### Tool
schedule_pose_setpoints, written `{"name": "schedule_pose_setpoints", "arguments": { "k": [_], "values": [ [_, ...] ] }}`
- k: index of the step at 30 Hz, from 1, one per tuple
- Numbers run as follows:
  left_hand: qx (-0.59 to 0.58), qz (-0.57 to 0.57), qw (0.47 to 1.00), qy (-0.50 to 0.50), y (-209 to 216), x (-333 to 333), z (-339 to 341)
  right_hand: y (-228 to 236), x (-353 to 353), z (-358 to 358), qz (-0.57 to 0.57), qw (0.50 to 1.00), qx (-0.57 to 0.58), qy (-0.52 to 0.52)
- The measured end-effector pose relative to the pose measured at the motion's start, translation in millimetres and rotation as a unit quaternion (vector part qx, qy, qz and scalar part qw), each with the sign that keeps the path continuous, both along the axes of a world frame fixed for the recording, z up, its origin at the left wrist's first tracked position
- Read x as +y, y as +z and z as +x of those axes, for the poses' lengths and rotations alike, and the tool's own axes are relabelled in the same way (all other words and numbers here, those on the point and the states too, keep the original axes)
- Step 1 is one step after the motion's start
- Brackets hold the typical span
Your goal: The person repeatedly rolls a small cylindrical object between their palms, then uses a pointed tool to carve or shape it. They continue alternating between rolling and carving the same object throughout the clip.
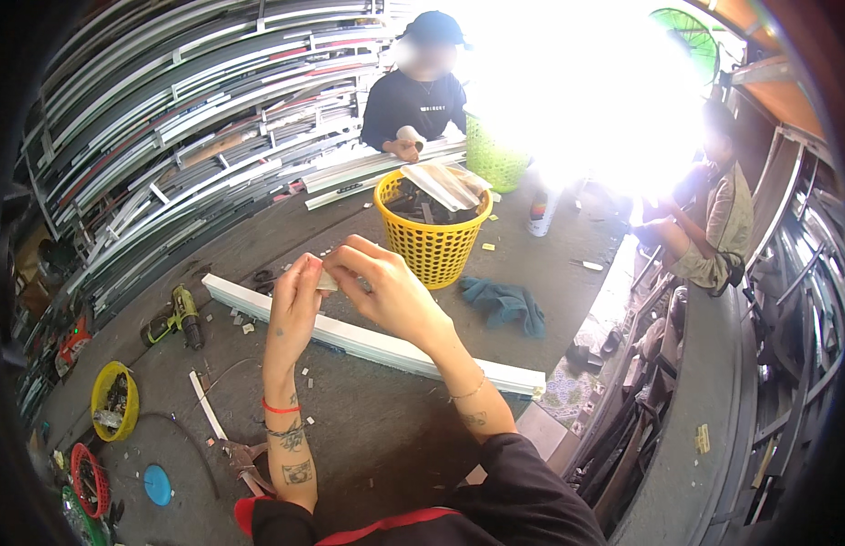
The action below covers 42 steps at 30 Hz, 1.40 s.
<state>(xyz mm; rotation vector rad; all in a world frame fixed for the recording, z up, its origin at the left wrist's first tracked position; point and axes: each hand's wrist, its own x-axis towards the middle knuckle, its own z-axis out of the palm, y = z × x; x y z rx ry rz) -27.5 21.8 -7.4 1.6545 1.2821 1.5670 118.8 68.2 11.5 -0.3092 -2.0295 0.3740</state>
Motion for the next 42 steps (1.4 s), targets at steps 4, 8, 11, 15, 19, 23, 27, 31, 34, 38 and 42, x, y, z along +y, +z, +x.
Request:
{"name": "schedule_pose_setpoints", "arguments": {
  "k": [4, 8, 11, 15, 19, 23, 27, 31, 34, 38, 42],
  "values": [
    [-0.041, 0.021, 0.999, 0.007, -3.1, 2.0, 2.3, -4.0, -1.3, -5.4, 0.064, 0.997, -0.001, -0.034],
    [-0.033, 0.021, 0.999, 0.021, -3.6, 1.2, 4.4, -5.1, -0.9, -8.0, 0.058, 0.998, 0.001, -0.036],
    [0.015, 0.039, 0.998, 0.048, -1.2, -2.7, 5.4, -4.4, -0.6, -7.5, -0.001, 1.0, 0.013, -0.024],
    [0.084, 0.135, 0.985, 0.073, 2.8, -4.1, 8.6, -0.4, 4.4, -2.7, -0.057, 0.998, 0.015, 0.005],
    [0.127, 0.111, 0.981, 0.094, 4.6, -5.4, 6.9, 0.5, 3.5, 3.4, -0.225, 0.972, 0.032, 0.06],
    [0.153, 0.146, 0.97, 0.116, 4.8, -4.0, 4.9, 2.6, 2.5, 5.0, -0.203, 0.978, 0.016, 0.037],
    [0.121, 0.134, 0.979, 0.09, 2.6, -4.5, 3.5, 3.3, -1.0, 6.6, -0.212, 0.976, 0.018, 0.038],
    [0.045, 0.139, 0.989, 0.035, 2.1, -5.0, 1.1, 3.6, -3.9, 4.3, -0.195, 0.979, 0.039, 0.032],
    [0.023, 0.154, 0.988, 0.009, 3.4, -4.7, -0.7, 4.2, -5.6, 2.4, -0.143, 0.988, 0.057, 0.02],
    [0.043, 0.11, 0.993, 0.007, 4.1, -6.5, -0.3, 4.3, -10.5, 1.1, -0.032, 0.998, 0.047, -0.032],
    [0.023, 0.115, 0.993, -0.003, 4.7, -6.1, 0.3, 5.8, -12.8, -1.4, 0.073, 0.996, 0.043, -0.034]
  ]
}}
